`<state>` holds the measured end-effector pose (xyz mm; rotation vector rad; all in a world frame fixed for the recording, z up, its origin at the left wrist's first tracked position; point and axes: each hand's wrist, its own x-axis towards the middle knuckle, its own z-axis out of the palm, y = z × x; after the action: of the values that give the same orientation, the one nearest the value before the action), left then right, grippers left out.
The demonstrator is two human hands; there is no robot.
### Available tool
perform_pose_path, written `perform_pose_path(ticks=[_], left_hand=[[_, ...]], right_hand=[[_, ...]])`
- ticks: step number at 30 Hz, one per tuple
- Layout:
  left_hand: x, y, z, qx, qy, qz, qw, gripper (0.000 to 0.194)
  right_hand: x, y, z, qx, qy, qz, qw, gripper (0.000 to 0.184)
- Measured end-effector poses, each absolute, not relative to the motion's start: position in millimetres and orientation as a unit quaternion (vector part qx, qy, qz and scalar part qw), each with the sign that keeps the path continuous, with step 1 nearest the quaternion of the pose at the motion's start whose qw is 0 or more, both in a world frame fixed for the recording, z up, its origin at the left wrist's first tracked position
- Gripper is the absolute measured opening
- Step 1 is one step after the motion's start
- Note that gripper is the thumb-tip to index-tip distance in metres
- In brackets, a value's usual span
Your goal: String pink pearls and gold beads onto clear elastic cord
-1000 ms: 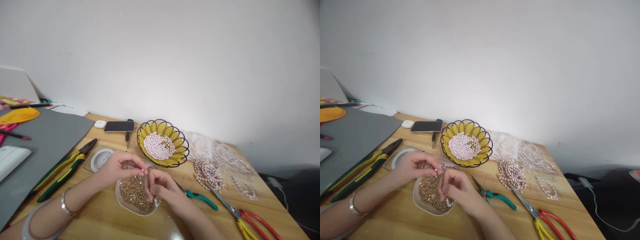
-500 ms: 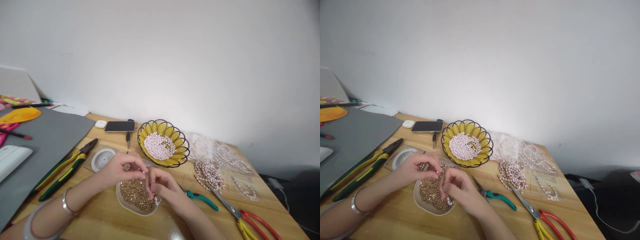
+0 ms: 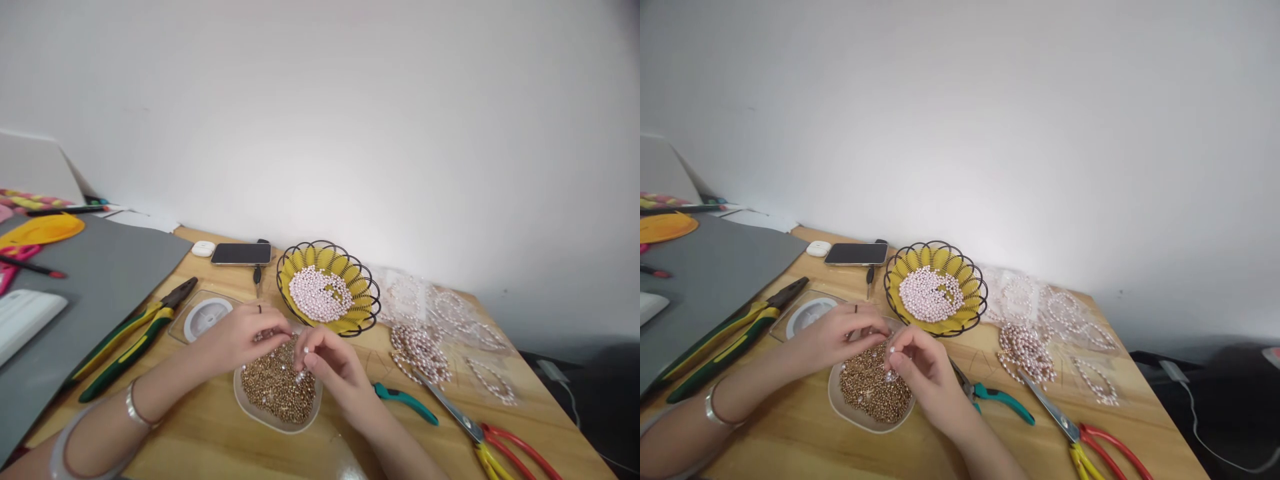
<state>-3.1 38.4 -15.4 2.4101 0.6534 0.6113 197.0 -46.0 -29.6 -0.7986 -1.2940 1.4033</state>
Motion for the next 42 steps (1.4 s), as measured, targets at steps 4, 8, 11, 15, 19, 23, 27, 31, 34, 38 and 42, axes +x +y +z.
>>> perform_pose_path(ticks=[4,8,11,15,19,23,27,31,34,38,42], left_hand=[[-3,45,-24,0.948,0.227,0.190,0.116,0.011],[-8,48,-27,0.957,0.229,0.147,0.105,0.010],[-9,48,-29,0.958,0.220,0.134,0.124,0.011],[-9,46,-30,0.957,0.214,0.132,0.146,0.011],[-11,47,-28,0.955,0.211,0.124,0.165,0.008],[-13,49,-27,0.957,0.205,0.112,0.173,0.011],[-13,49,-27,0.958,0.191,0.123,0.174,0.012],[-14,49,-25,0.957,0.191,0.123,0.183,0.012],[-16,51,-27,0.957,0.183,0.124,0.189,0.009],[-18,54,-33,0.957,0.173,0.137,0.190,0.010],[-17,54,-34,0.958,0.181,0.123,0.184,0.012]], right_hand=[[199,-44,-33,-0.335,-0.522,0.568,0.541,0.022],[199,-43,-34,-0.343,-0.514,0.566,0.547,0.023],[199,-44,-33,-0.341,-0.514,0.567,0.545,0.024],[199,-44,-32,-0.343,-0.517,0.566,0.543,0.026],[200,-44,-32,-0.340,-0.513,0.572,0.542,0.026],[200,-44,-34,-0.333,-0.505,0.582,0.544,0.024],[199,-44,-35,-0.335,-0.502,0.583,0.544,0.024],[199,-44,-35,-0.335,-0.503,0.583,0.543,0.024],[199,-43,-36,-0.334,-0.502,0.582,0.545,0.024],[199,-44,-36,-0.338,-0.501,0.585,0.541,0.026],[199,-44,-36,-0.335,-0.504,0.584,0.541,0.025]])
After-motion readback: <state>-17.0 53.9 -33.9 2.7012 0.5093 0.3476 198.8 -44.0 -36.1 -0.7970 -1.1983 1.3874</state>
